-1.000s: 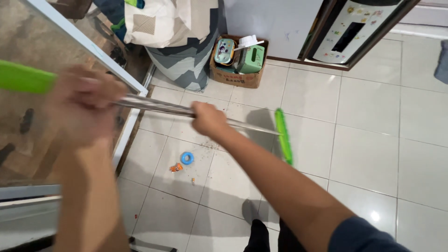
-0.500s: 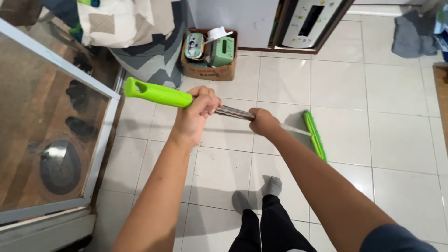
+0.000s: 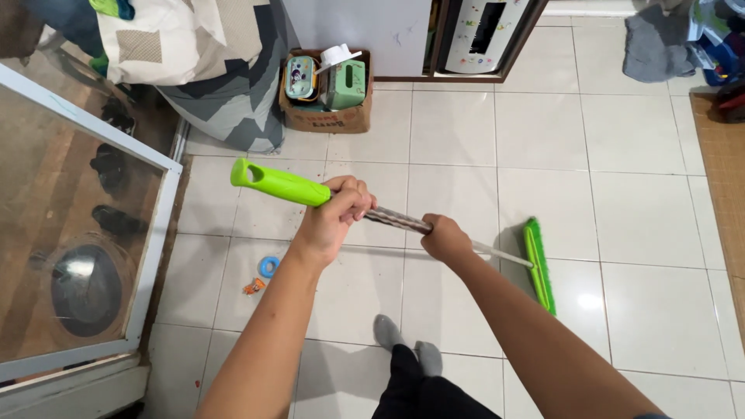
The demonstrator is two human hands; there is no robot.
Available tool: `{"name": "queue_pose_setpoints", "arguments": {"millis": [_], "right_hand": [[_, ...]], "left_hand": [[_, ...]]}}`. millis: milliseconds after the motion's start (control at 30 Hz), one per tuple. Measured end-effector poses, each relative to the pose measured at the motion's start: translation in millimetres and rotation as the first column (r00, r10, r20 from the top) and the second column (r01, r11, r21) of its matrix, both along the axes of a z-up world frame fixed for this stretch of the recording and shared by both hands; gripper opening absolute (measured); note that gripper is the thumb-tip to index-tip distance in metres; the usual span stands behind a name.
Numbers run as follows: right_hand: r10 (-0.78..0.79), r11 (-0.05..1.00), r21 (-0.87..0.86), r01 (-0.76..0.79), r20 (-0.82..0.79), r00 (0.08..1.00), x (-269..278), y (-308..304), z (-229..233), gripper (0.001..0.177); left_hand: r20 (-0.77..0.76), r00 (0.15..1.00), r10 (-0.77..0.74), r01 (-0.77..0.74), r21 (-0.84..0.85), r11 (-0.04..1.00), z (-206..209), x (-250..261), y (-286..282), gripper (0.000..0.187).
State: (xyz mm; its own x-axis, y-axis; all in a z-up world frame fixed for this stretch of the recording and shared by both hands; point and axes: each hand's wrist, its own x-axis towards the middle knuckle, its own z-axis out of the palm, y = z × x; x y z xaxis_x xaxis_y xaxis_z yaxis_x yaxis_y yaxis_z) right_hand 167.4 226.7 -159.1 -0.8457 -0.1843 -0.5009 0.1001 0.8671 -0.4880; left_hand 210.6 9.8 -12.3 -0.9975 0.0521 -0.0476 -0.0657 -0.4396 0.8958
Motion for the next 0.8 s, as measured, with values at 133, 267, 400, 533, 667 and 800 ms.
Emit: {"name": "queue_pose_setpoints", "arguments": {"millis": [133,267,400,533,667,800], "right_hand": [[-0.028,1.0,-0.001,0.028,0.043,0.999,24,19,-1,0.016],[-0.01,0.999,-0.031,0.01,0.015,1.0,52,32,-13,0.017],[0.012,0.998,-0.055,-0.011,0.017,1.0,80,30,-7,0.017],[-0.001,0.997,-0.074,0.0,-0.021,1.0,105,16,-15,0.019],[-0.021,0.991,-0.131,0.013,-0.064,0.998,123,-18,-13,0.02],[-0.055,0.972,-0.235,0.027,-0.111,0.992,146,-76,4,0.024]], "left_hand": [[0.059,0.998,0.003,-0.004,0.025,1.0,-2,19,19,0.035],[0.028,1.0,-0.002,0.002,0.005,1.0,5,39,28,0.036],[0.078,0.997,0.023,-0.025,0.025,0.999,8,71,27,0.037],[0.079,0.996,0.036,-0.037,0.019,0.999,14,97,15,0.037],[0.092,0.993,0.067,-0.069,0.027,0.997,17,112,-15,0.036],[0.019,0.996,0.091,-0.092,0.022,0.996,24,127,-67,0.033]]}}
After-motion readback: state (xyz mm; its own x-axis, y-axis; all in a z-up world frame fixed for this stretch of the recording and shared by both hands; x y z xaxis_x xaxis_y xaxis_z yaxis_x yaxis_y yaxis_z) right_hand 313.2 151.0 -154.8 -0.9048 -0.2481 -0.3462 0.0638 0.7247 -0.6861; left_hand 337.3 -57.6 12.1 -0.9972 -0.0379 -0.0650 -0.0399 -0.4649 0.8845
